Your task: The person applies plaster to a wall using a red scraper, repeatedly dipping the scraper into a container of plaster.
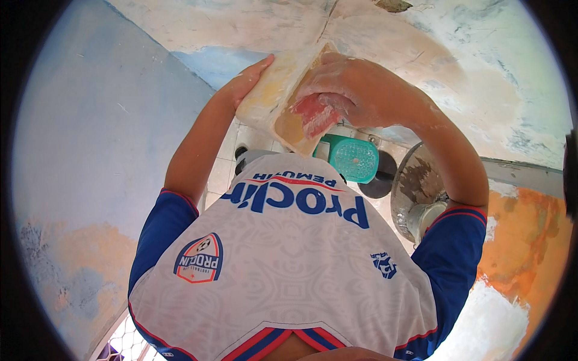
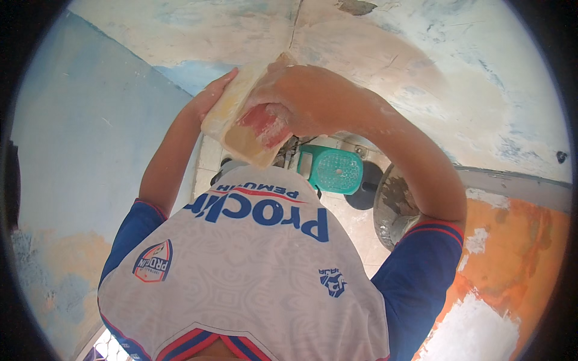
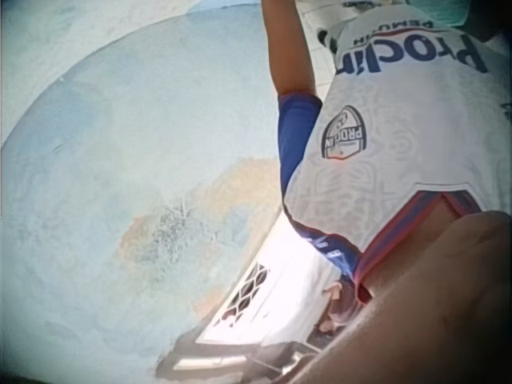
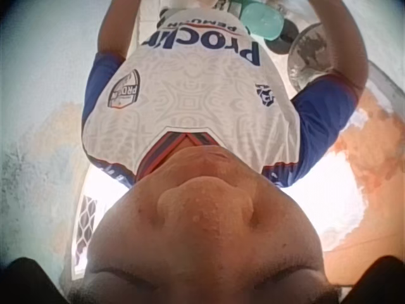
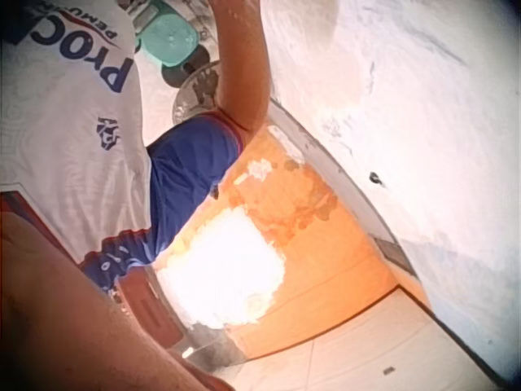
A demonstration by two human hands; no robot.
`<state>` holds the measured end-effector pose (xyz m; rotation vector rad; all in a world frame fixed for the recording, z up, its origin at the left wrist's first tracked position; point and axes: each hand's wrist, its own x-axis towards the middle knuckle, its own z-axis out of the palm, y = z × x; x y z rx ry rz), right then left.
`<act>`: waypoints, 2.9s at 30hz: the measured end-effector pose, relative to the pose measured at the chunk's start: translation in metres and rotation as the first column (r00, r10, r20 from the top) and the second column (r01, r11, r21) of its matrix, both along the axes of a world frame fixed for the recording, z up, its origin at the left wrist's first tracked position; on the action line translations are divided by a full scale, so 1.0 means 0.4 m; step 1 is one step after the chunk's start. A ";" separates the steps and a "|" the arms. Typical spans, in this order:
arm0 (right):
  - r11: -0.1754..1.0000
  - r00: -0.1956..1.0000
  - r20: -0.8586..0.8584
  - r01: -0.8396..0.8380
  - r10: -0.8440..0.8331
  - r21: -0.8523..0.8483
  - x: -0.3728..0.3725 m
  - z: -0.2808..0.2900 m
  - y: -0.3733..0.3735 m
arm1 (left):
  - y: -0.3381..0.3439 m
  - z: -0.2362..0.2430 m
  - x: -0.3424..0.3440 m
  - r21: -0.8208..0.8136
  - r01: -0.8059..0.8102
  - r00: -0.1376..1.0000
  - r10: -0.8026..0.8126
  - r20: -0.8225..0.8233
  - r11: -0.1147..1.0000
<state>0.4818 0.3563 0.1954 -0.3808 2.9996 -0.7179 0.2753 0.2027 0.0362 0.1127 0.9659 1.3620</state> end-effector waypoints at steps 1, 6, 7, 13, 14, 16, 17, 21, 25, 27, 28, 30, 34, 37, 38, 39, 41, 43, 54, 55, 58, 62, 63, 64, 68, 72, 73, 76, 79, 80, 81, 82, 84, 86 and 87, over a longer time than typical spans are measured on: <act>0.999 1.000 0.016 -0.014 0.015 -0.044 -0.004 -0.006 -0.003 | -0.002 0.006 -0.001 0.001 0.001 1.000 -0.001 0.002 1.000; 0.981 0.998 0.019 0.063 -0.061 -0.181 -0.028 0.005 0.004 | -0.008 -0.005 -0.026 0.018 0.006 1.000 -0.006 -0.006 1.000; 0.954 0.992 0.066 0.124 -0.110 -0.273 -0.039 0.011 0.020 | -0.011 -0.011 -0.032 0.023 -0.004 1.000 0.004 0.011 1.000; 0.624 0.928 0.230 0.368 -0.293 -0.689 -0.066 -0.055 0.102 | -0.045 -0.075 -0.050 0.084 -0.088 0.986 0.074 0.151 0.993; 0.552 0.924 0.246 0.374 -0.294 -0.745 -0.067 -0.071 0.097 | -0.059 -0.086 -0.052 0.087 -0.105 0.979 0.087 0.183 0.991; 0.435 0.904 0.283 0.405 -0.321 -0.804 -0.075 -0.096 0.079 | -0.081 -0.114 -0.053 0.071 -0.151 0.972 0.135 0.194 0.986; 0.394 0.888 0.304 0.431 -0.345 -0.812 -0.079 -0.106 0.066 | -0.093 -0.126 -0.054 0.063 -0.176 0.967 0.160 0.198 0.982; 0.211 0.852 0.347 0.450 -0.392 -0.868 -0.085 -0.160 0.046 | -0.130 -0.150 -0.056 0.094 -0.249 0.942 0.218 0.255 0.964; 0.042 0.806 0.400 0.462 -0.436 -0.886 -0.093 -0.228 0.030 | -0.154 -0.177 -0.080 0.071 -0.301 0.930 0.277 0.241 0.951; -0.045 0.768 0.450 0.484 -0.455 -0.874 -0.093 -0.270 0.027 | -0.152 -0.188 -0.096 0.062 -0.308 0.932 0.288 0.220 0.949; -0.084 0.759 0.478 0.496 -0.441 -0.864 -0.099 -0.282 0.021 | -0.157 -0.187 -0.115 0.044 -0.299 0.938 0.285 0.200 0.953; -0.165 0.733 0.547 0.530 -0.403 -0.832 -0.100 -0.312 0.021 | -0.157 -0.197 -0.136 0.006 -0.290 0.943 0.284 0.173 0.957; -0.234 0.769 0.573 0.525 -0.283 -0.819 -0.101 -0.351 0.016 | -0.153 -0.203 -0.179 -0.004 -0.260 0.942 0.255 0.217 0.965; -0.244 0.787 0.568 0.518 -0.239 -0.820 -0.134 -0.338 0.004 | -0.142 -0.215 -0.227 0.000 -0.209 0.943 0.202 0.264 0.978; -0.250 0.798 0.553 0.499 -0.241 -0.829 -0.139 -0.341 0.002 | -0.137 -0.221 -0.237 -0.001 -0.191 0.944 0.184 0.274 0.982; -0.256 0.808 0.537 0.481 -0.243 -0.839 -0.145 -0.348 0.000 | -0.134 -0.227 -0.247 0.017 -0.178 0.946 0.167 0.279 0.984; -0.287 0.820 0.502 0.428 -0.274 -0.857 -0.176 -0.342 -0.028 | -0.141 -0.220 -0.286 0.051 -0.146 0.952 0.126 0.279 0.988; -0.326 0.817 0.469 0.366 -0.336 -0.872 -0.210 -0.322 -0.068 | -0.147 -0.211 -0.323 0.043 -0.122 0.958 0.106 0.267 0.992; -0.366 0.726 0.207 -0.066 -0.656 -0.928 -0.391 -0.308 -0.271 | -0.245 -0.277 -0.537 0.050 -0.030 0.991 0.023 0.133 0.998; -0.331 0.652 0.213 -0.062 -0.728 -0.941 -0.409 -0.304 -0.278 | -0.271 -0.283 -0.554 0.065 -0.043 0.989 0.033 0.147 0.997; -0.086 0.304 0.085 0.012 -0.949 -0.996 -0.442 -0.326 -0.266 | -0.330 -0.307 -0.597 0.118 -0.054 0.986 0.034 0.164 0.992; 0.137 -0.216 -0.210 0.308 -0.954 -0.941 -0.495 -0.326 -0.195 | -0.409 -0.304 -0.635 0.159 -0.096 0.989 0.076 0.127 0.983; 0.179 -0.318 -0.314 0.391 -0.895 -0.903 -0.513 -0.320 -0.169 | -0.423 -0.302 -0.646 0.161 -0.098 0.988 0.077 0.133 0.982; 0.202 -0.399 -0.414 0.475 -0.818 -0.857 -0.538 -0.318 -0.149 | -0.440 -0.307 -0.658 0.160 -0.106 0.986 0.084 0.141 0.981; 0.074 -0.572 -0.600 0.686 -0.559 -0.723 -0.670 -0.302 -0.066 | -0.491 -0.304 -0.689 0.129 -0.146 0.988 0.140 0.059 0.981; 0.192 -0.373 -0.673 0.769 -0.639 -0.610 -0.826 -0.373 -0.095 | -0.530 -0.316 -0.728 0.138 -0.229 0.971 0.216 0.104 0.964; 0.227 -0.323 -0.687 0.781 -0.652 -0.582 -0.846 -0.376 -0.140 | -0.535 -0.307 -0.726 0.129 -0.274 0.961 0.266 0.081 0.953; 0.335 -0.131 -0.659 0.778 -0.741 -0.532 -0.827 -0.451 -0.247 | -0.548 -0.286 -0.740 0.201 -0.324 0.945 0.309 0.104 0.925; 0.283 -0.316 -0.733 0.774 -0.603 -0.566 -0.721 -0.398 -0.211 | -0.558 -0.243 -0.742 0.309 -0.345 0.936 0.300 0.184 0.886; 0.198 -0.404 -0.684 0.757 -0.607 -0.623 -0.681 -0.347 -0.175 | -0.565 -0.231 -0.732 0.336 -0.356 0.931 0.297 0.213 0.872; 0.080 -0.506 -0.641 0.746 -0.577 -0.661 -0.646 -0.323 -0.131 | -0.563 -0.226 -0.728 0.301 -0.358 0.928 0.300 0.222 0.884; 0.000 -0.567 -0.605 0.730 -0.559 -0.684 -0.627 -0.304 -0.091 | -0.556 -0.225 -0.727 0.264 -0.357 0.925 0.300 0.232 0.896; 0.041 -0.447 -0.650 0.805 -0.614 -0.592 -0.662 -0.285 -0.056 | -0.550 -0.236 -0.725 0.240 -0.351 0.930 0.305 0.208 0.905; 0.221 -0.366 -0.745 0.800 -0.557 -0.558 -0.761 -0.379 -0.052 | -0.543 -0.259 -0.725 0.267 -0.333 0.942 0.308 0.132 0.904; 0.281 -0.263 -0.724 0.796 -0.637 -0.536 -0.797 -0.407 -0.094 | -0.546 -0.265 -0.722 0.254 -0.333 0.942 0.307 0.135 0.908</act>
